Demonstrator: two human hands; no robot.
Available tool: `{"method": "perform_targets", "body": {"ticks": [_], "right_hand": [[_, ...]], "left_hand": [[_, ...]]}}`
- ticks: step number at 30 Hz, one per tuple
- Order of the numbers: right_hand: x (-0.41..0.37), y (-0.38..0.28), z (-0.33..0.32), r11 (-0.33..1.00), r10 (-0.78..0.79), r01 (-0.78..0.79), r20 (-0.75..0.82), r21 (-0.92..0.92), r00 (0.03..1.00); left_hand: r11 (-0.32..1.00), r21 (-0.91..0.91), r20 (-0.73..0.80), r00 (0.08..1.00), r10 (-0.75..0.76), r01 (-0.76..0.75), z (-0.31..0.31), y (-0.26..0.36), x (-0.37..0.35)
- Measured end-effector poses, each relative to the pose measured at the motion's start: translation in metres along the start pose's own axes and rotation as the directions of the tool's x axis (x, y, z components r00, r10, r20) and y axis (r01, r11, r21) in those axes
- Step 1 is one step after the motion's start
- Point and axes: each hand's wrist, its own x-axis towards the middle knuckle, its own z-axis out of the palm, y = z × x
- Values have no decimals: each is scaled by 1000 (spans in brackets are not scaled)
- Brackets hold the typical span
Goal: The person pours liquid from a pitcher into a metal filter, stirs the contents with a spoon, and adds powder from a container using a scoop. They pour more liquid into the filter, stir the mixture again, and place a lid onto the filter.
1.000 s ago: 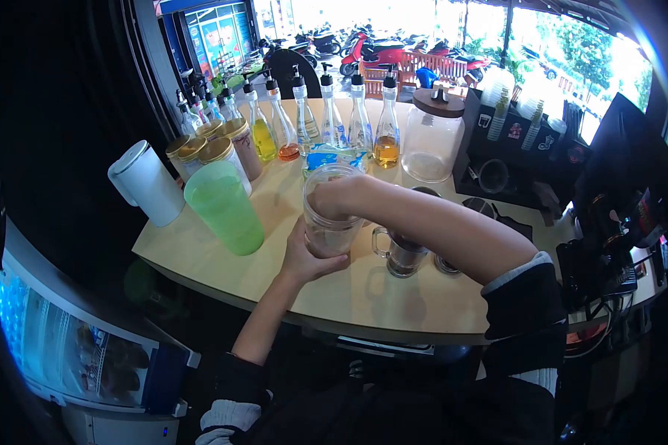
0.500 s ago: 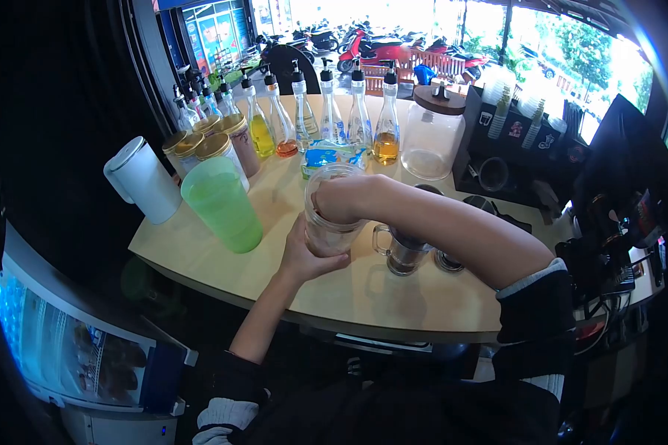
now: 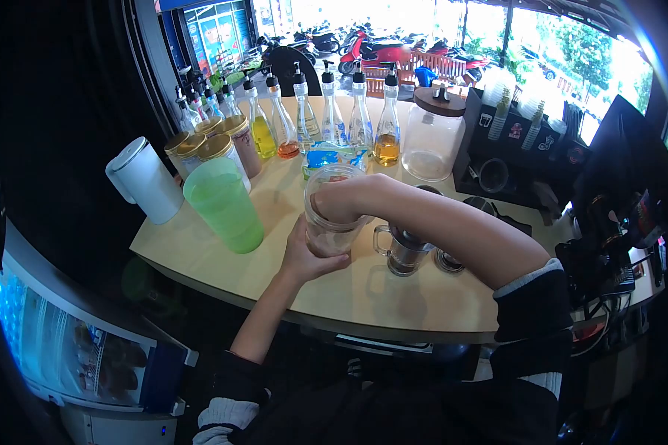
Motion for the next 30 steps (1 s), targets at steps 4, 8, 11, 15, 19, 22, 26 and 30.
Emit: {"method": "perform_targets", "body": {"ticks": [4,8,11,15,19,22,26,30], "right_hand": [[-1,4,4,982,59,-58,1,182,998],[-7,1,-2,925,131,-130,23,357,991],[-17,-7,-15,901,182,-177,26,396,983],[-21,-10,-25,913,178,-180,40,366,983],[-21,-9,-23,900,174,-154,-13,408,985],[-21,-9,-26,903,182,-163,-11,397,983],[-23,-3,-25,906,138,-110,-39,409,990],[-32,-3,-29,889,122,-73,-81,453,989]], "left_hand": [[999,-43,-19,1000,-9,8,1,1,1],[1000,-21,-26,1000,2,-3,2,-2,1],[999,-40,-27,1000,-2,1,2,2,1],[999,-38,-29,1000,-1,0,2,5,2],[1000,-17,-27,1000,14,-14,1,6,2],[999,-41,-25,1000,12,-13,1,2,1],[999,-34,-11,1000,22,-23,4,-5,1],[1000,-10,-9,1000,6,-6,3,-3,0]]}}
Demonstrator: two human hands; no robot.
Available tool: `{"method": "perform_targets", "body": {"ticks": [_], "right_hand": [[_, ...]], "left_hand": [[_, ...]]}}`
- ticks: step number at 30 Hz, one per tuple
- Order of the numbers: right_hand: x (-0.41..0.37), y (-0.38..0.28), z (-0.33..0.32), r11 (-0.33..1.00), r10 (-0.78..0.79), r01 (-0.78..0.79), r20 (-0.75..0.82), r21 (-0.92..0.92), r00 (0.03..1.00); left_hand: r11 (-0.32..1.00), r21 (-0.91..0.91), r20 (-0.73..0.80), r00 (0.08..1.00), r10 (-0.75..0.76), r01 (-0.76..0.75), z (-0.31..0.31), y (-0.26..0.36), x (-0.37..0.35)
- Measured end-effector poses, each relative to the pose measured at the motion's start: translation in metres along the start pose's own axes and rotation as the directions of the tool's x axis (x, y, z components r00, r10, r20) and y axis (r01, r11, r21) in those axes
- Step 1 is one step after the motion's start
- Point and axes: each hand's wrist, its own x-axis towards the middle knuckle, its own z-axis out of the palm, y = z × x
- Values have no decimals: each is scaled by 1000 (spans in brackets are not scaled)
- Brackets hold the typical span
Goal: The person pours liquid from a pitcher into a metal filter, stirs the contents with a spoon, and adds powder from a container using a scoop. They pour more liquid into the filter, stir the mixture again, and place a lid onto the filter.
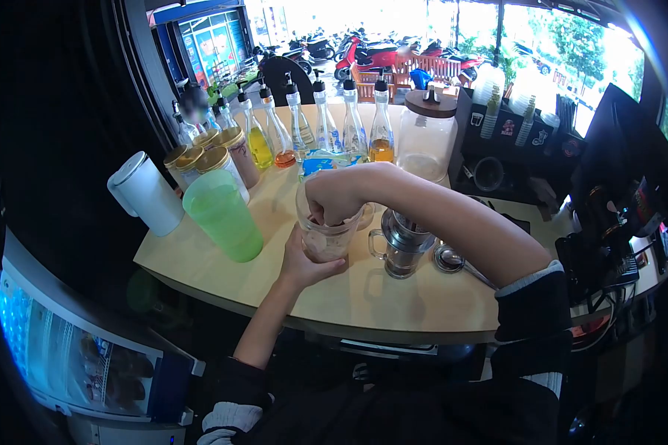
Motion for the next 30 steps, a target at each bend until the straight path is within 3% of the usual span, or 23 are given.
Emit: {"method": "perform_targets", "body": {"ticks": [3,7,11,21,27,30], "right_hand": [[-9,-4,-9,999,38,-39,24,34,999],[-26,-2,-22,996,26,-19,-80,83,996],[-49,1,-32,984,16,18,-186,179,982],[-91,31,-25,936,72,47,-322,348,944],[-140,33,-17,911,244,-43,-450,411,859],[-169,29,-3,903,313,-95,-490,419,813]], "left_hand": [[1000,-14,-3,1000,-13,13,1,0,0],[999,46,-8,1000,-28,28,0,2,-2],[999,-23,-11,999,-41,41,2,0,0],[999,-23,-12,999,-38,38,-1,16,1],[980,-188,-5,998,-68,66,4,19,1],[984,-164,1,998,-63,62,5,17,3]]}}
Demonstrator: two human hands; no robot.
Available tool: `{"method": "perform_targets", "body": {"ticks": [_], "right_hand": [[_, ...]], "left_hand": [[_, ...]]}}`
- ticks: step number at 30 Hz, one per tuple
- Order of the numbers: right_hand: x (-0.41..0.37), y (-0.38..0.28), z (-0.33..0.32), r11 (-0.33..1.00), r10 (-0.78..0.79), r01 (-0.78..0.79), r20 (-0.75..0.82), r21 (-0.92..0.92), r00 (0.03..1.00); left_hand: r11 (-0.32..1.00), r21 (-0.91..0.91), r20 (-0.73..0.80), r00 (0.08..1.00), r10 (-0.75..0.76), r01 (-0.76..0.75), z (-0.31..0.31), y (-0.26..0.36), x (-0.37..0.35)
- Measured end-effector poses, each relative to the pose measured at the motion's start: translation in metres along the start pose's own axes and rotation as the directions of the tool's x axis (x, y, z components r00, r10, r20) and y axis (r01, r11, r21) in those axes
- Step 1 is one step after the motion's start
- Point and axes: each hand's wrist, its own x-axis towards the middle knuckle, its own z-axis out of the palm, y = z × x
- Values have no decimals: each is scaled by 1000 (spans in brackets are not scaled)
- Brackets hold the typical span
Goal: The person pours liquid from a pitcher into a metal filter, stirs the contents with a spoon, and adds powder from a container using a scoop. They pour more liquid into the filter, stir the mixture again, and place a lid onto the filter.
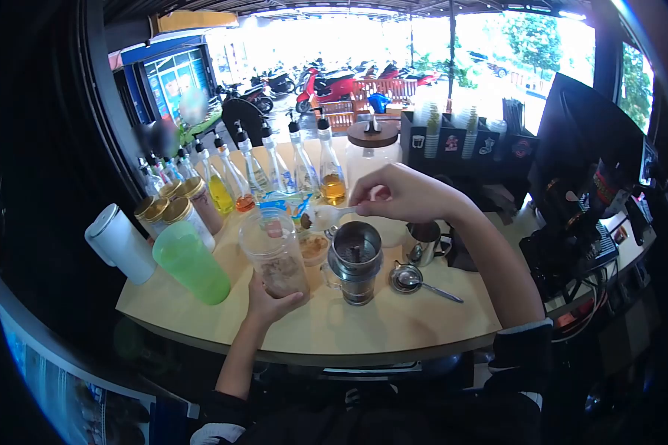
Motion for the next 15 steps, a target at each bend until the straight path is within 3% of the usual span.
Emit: {"method": "perform_targets", "body": {"ticks": [3,5,9,15], "right_hand": [[-29,6,2,997,82,-81,-73,16,994],[-45,17,9,996,87,-86,-201,13,976],[-64,17,21,980,101,-152,-336,-128,936],[-74,17,36,971,145,-205,-377,-122,915]], "left_hand": [[999,-38,8,999,-37,37,0,-7,0],[998,-47,9,999,-39,39,1,-11,0],[1000,-6,-8,1000,-11,11,1,-13,-1],[985,-154,3,997,-79,78,5,-3,-2]]}}
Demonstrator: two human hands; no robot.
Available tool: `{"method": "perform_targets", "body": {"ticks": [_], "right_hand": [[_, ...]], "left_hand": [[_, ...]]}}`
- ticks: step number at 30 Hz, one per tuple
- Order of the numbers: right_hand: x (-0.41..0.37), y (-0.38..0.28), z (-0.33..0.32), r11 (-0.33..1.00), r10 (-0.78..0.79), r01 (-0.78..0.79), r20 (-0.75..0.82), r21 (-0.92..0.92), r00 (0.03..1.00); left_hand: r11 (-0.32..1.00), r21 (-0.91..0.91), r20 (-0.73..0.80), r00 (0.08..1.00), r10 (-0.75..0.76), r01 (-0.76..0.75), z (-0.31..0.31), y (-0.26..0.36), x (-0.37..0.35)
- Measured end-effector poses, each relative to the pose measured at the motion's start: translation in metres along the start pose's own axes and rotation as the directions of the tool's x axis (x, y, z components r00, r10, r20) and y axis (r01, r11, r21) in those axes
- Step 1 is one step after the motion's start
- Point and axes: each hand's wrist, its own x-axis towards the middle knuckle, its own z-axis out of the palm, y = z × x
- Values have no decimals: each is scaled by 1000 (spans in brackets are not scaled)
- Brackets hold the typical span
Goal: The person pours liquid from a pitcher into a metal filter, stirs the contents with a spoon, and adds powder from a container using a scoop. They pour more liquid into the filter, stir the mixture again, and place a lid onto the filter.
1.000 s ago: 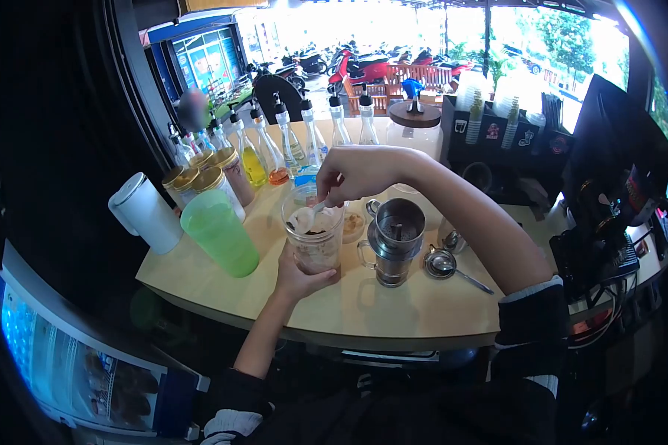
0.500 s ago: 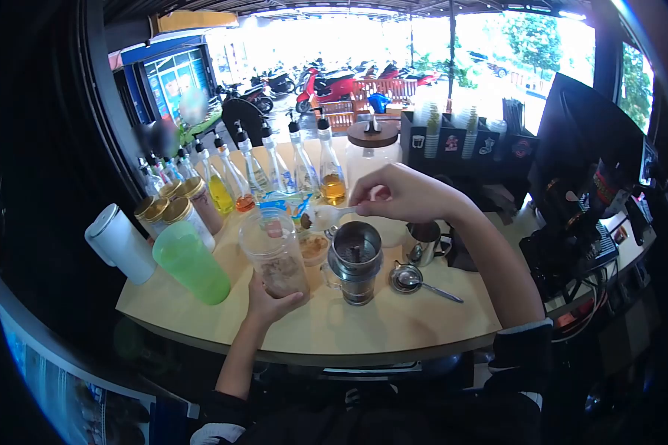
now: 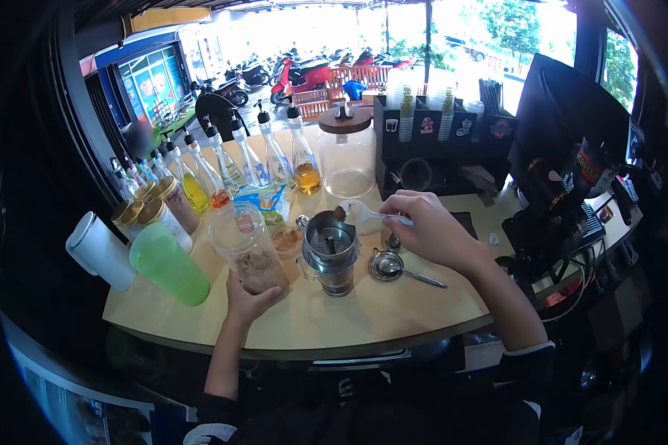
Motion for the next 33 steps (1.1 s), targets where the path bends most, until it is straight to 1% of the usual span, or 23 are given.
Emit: {"method": "perform_targets", "body": {"ticks": [2,4,8,10,13,16,23,25,26,28,32,33], "right_hand": [[-2,1,2,1000,-6,6,-12,-19,1000],[-1,6,5,997,-76,76,-63,3,995],[-2,3,6,997,-74,73,-72,-14,995],[-2,-3,1,1000,28,-28,-1,9,1000],[-3,-2,3,1000,5,-5,-26,6,1000],[-3,-4,4,1000,10,-10,-13,-10,1000],[-3,-18,5,999,4,-2,-28,52,1000],[-3,-19,9,999,-44,44,-20,-21,999],[-3,-17,12,999,-44,44,-21,-21,999],[-2,-11,19,990,-144,143,-102,-18,984],[-2,-14,20,987,-155,153,-49,-52,987],[-1,-17,19,991,-121,120,-31,-56,992]], "left_hand": [[1000,4,5,1000,-3,3,-1,-5,0],[1000,8,9,1000,-5,5,-3,-12,1],[997,78,1,1000,14,-14,-6,-18,0],[995,104,-6,1000,9,-9,-6,-18,-1],[997,80,-4,1000,-3,3,-5,-15,-1],[999,51,-4,1000,10,-10,-4,-11,-1],[992,126,0,1000,28,-28,-8,-23,0],[991,132,2,1000,30,-30,-7,-19,0],[994,103,8,1000,21,-22,-6,-15,-1],[997,74,14,1000,15,-16,-5,-12,-1],[995,92,30,999,29,-32,-6,-12,-1],[995,91,28,999,28,-30,-6,-11,-1]]}}
